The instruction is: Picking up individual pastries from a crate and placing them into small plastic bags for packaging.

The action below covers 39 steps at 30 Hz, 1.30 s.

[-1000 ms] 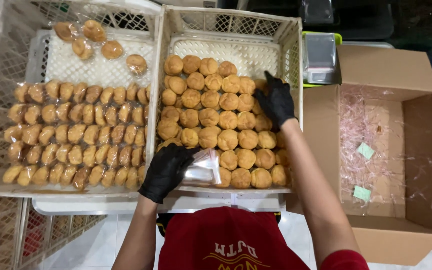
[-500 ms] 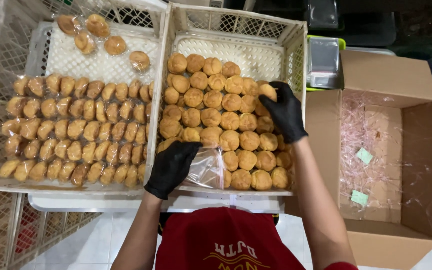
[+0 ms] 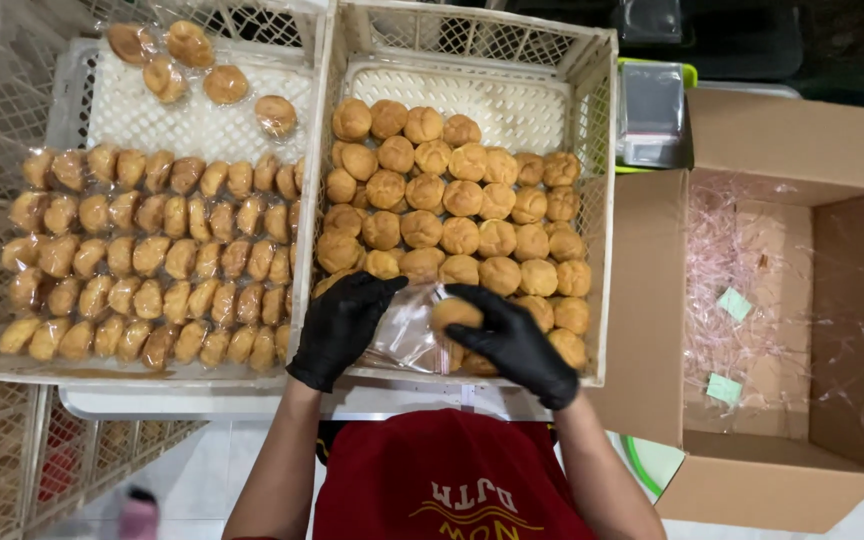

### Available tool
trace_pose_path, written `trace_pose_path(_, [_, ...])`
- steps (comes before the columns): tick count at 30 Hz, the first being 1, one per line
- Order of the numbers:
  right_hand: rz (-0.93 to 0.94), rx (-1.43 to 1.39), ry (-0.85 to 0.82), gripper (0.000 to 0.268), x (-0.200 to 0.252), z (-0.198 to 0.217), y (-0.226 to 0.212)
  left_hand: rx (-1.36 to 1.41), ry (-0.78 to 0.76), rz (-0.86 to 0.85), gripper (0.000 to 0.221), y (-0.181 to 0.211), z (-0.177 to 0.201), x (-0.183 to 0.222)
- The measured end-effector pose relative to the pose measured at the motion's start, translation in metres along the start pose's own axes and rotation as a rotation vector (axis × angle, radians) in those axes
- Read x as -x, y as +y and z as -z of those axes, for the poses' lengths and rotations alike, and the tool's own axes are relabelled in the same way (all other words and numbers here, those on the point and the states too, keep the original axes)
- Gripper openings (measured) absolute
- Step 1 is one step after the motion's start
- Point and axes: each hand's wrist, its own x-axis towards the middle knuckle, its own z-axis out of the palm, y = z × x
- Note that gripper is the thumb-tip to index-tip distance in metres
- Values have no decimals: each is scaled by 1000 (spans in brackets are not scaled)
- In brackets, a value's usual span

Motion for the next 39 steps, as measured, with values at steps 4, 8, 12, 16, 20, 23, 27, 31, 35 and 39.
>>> trace_pose_path(4, [187, 207, 5, 54, -6, -20, 24, 7, 52, 39, 24, 5, 13, -1])
trace_pose_path(8, [149, 158, 46, 54, -1, -15, 30, 81, 249, 17, 20, -1, 21, 1])
trace_pose_path(12, [81, 7, 213, 51, 7, -3, 17, 224, 383, -35, 16, 34, 27, -6])
trace_pose_path(16, [55, -257, 370, 47, 11, 8, 25, 23, 356, -211, 5, 35, -10, 3])
trace_pose_path(20, [91, -429, 541, 35, 12, 11, 36, -33, 313, -357, 12, 48, -58, 7])
trace_pose_path(23, [73, -451, 519, 23, 14, 8, 42, -156, 375, -349, 22, 79, -62, 7])
trace_pose_path(27, [26, -346, 409, 25, 21, 21, 44, 243, 171, -130, 36, 85, -43, 1])
trace_pose_path(31, [137, -285, 415, 40, 29, 35, 22, 765, 191, 15, 47, 97, -37, -4])
trace_pose_path(35, [222, -64, 405, 33, 32, 46, 30, 717, 117, 11, 37, 117, -11, -12])
trace_pose_path(39, [182, -37, 304, 27, 41, 52, 7, 655, 137, -28, 42, 108, -25, -4])
